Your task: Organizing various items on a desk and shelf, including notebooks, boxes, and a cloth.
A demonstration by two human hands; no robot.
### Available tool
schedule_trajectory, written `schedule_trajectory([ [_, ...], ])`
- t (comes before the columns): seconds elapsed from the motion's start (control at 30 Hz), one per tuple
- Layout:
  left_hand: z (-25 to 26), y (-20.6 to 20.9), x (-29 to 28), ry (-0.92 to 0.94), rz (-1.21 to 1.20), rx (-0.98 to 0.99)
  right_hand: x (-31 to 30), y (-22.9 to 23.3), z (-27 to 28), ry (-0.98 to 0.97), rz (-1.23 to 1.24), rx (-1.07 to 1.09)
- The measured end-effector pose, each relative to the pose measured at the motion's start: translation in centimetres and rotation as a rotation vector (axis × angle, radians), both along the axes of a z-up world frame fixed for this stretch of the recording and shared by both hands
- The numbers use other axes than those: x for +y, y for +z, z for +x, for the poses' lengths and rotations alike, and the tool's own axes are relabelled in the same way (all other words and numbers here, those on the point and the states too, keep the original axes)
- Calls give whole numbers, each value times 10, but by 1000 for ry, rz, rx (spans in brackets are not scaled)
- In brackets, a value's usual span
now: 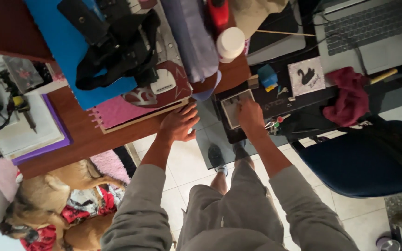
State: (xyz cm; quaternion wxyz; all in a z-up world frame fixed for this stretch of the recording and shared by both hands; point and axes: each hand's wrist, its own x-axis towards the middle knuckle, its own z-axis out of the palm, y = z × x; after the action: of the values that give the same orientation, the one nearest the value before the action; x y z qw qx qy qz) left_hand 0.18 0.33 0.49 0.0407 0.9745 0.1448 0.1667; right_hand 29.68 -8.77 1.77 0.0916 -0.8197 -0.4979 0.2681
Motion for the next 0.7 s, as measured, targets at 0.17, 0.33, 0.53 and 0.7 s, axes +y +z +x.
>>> schedule_trajectory([
  [0.17, 3, 4, 0, -4, -11, 0, -30, 14, 50, -92, 366, -222],
  [0.33, 4, 9, 0, 0, 2, -8, -20, -11, 111, -303, 261, -177],
  [0.53, 6, 0, -2, 7, 16, -14, -6, -25, 126, -200, 231, -40],
  [0.7, 6, -1, -2, 9, 13, -2, -11, -7, 113, -138, 270, -157],
])
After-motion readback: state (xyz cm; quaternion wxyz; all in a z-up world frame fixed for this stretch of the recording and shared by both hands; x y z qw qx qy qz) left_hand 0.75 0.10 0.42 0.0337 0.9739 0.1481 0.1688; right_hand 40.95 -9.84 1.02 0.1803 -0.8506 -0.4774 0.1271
